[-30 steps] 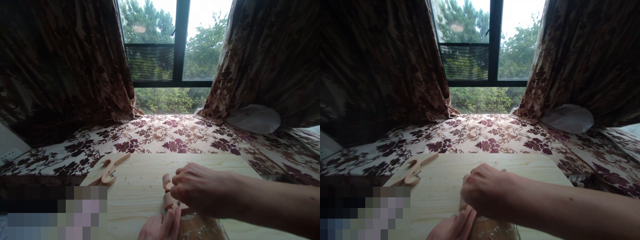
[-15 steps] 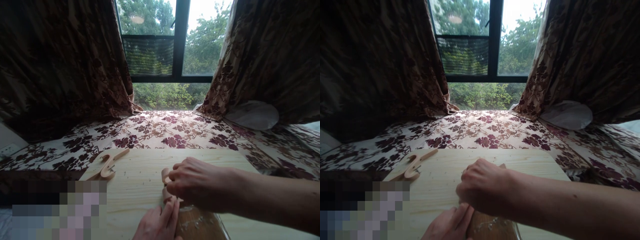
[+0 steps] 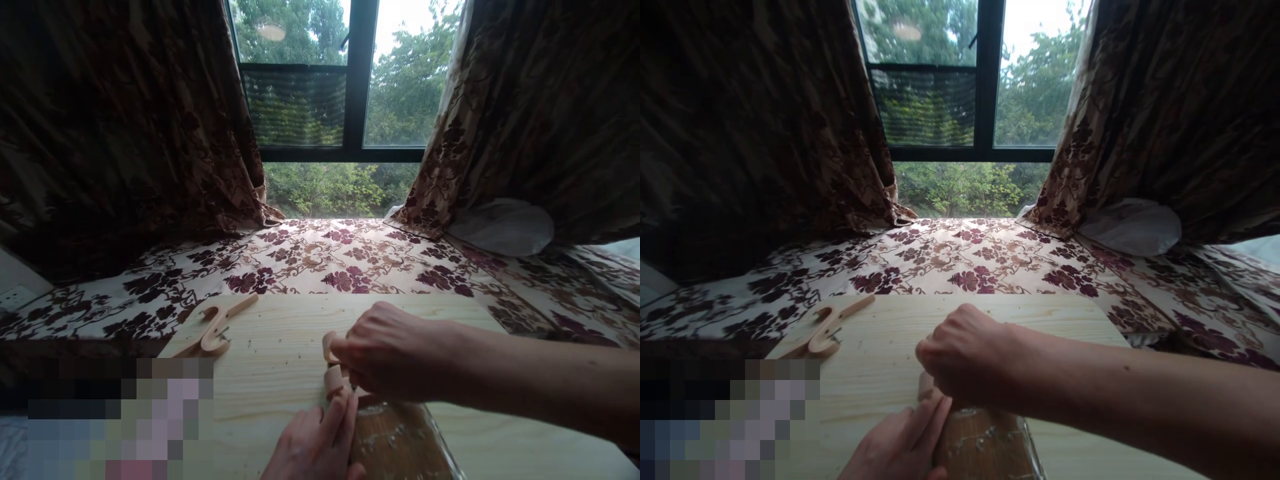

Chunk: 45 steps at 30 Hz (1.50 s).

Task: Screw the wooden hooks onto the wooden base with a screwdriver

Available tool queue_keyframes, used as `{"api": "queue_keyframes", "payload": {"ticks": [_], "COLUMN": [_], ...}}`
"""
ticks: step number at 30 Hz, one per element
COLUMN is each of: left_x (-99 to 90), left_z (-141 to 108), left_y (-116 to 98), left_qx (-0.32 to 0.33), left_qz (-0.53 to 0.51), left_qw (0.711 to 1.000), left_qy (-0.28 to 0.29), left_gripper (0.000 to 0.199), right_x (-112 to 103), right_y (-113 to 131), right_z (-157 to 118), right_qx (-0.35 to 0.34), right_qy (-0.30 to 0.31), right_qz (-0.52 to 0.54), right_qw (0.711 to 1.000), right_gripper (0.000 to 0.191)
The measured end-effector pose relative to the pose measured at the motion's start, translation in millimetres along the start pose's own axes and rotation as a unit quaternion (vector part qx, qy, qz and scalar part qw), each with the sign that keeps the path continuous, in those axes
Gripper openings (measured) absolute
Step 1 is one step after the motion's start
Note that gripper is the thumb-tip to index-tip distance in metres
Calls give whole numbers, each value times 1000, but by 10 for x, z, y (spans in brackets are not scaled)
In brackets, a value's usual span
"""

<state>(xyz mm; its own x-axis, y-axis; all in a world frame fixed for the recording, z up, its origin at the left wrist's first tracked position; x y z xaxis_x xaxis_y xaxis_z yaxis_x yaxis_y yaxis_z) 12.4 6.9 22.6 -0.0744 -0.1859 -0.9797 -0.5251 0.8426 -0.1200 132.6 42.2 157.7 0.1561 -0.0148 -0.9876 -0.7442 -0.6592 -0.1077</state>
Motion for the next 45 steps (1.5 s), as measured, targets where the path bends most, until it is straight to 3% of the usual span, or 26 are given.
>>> {"api": "queue_keyframes", "payload": {"ticks": [4,7,14,16,22,24,26,29,34,40,45], "left_x": [47,34,-37,-69,-102,-92,-91,-108,-158,-154,-161], "left_z": [-32,-28,4,1,-12,-13,-10,0,-2,-23,-14], "left_y": [15,16,-18,-34,-34,-30,-32,-48,-69,-72,-70], "left_qx": [3,-2,-9,-12,-31,-25,-17,-15,-18,-26,-19], "left_qz": [0,-7,-35,-44,-67,-67,-55,-38,-38,-65,-56], "left_qw": [1000,1000,998,998,996,997,998,999,998,997,998], "left_qy": [-23,-18,43,51,54,35,13,25,45,24,29], "left_gripper": [68,67,70,70,66,66,69,71,68,65,65], "right_x": [75,129,23,-7,54,86,103,85,25,24,76], "right_y": [29,17,-73,-64,33,30,7,-57,-88,87,42], "right_z": [-24,-12,40,32,-9,0,29,81,89,-20,5], "right_qx": [-103,-115,53,70,-86,-102,-80,-3,50,-62,-84], "right_qy": [-26,-33,31,35,-7,-16,-1,33,22,-28,-24], "right_qz": [13,25,49,32,16,27,18,5,0,-53,-31], "right_qw": [994,993,997,996,996,994,997,999,998,996,996], "right_gripper": [9,11,16,15,12,14,13,12,12,12,14]}}
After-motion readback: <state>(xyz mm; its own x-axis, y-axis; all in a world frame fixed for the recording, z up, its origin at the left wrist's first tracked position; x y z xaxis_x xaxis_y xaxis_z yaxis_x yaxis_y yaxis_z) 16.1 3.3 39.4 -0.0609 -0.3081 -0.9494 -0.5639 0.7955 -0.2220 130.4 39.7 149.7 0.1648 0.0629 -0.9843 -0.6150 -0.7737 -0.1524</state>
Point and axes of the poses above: each hand's wrist, its own z-axis towards the middle knuckle, its own x-axis out of the palm, y = z × x, the point moved 3 cm from there along z, towards the middle knuckle, and after that the axes turned 10 degrees about x, right-handed, at the moved point
